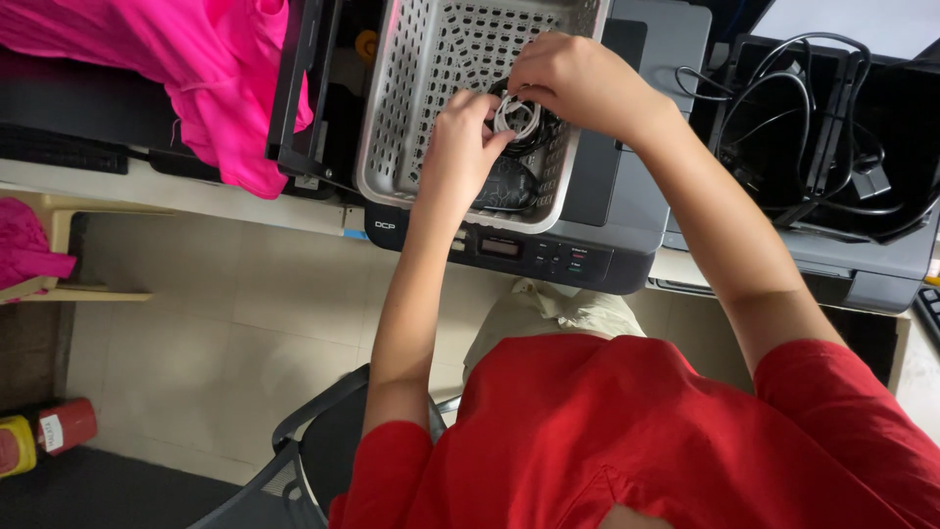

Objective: Organizing and winding power cables and adapters into a basket.

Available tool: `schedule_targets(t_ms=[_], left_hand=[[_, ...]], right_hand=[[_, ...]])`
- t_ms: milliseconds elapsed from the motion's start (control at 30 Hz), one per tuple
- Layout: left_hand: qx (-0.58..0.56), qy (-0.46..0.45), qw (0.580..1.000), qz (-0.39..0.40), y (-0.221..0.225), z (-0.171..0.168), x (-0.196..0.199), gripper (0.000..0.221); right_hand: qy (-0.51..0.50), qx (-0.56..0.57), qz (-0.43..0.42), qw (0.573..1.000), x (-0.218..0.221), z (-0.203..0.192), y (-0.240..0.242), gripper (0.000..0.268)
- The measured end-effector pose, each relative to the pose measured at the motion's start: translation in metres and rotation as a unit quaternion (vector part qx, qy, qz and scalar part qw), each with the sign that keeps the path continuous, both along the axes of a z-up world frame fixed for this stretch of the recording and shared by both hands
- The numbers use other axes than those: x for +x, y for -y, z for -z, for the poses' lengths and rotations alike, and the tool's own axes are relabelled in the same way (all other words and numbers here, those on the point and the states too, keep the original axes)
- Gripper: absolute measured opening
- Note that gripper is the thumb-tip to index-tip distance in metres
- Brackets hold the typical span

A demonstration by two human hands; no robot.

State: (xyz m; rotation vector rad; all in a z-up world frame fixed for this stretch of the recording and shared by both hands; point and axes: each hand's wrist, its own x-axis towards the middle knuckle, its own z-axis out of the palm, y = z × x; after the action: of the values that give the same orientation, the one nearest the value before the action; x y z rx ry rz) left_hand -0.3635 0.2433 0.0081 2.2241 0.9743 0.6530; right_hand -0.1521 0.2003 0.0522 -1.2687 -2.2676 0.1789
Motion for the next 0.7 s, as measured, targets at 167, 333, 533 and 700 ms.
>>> schedule_targets(t_ms=[167, 333, 533, 700], left_hand=[[0.001, 0.075, 0.997, 0.002, 0.026, -0.033, 0.006, 0.03], [0.034, 0.12, 0.992, 0.015, 0.078, -0.073, 0.031, 0.029], [0.025, 0.156, 0.984, 0.078, 0.133, -0.071, 0.097, 0.033], [-0.039, 0.115, 0.982, 0.145, 0.158, -0.017, 0.179, 0.034]], right_hand=[[-0.055, 0.023, -0.014, 0.998, -0.007, -0.029, 0.034, 0.018], [-0.12, 0.033, 0.034, 0.992, 0.006, -0.057, 0.092, 0.019], [-0.164, 0.031, 0.121, 0.978, 0.062, -0.052, 0.167, 0.019], [-0.136, -0.004, 0.215, 0.967, 0.14, -0.004, 0.22, 0.017]])
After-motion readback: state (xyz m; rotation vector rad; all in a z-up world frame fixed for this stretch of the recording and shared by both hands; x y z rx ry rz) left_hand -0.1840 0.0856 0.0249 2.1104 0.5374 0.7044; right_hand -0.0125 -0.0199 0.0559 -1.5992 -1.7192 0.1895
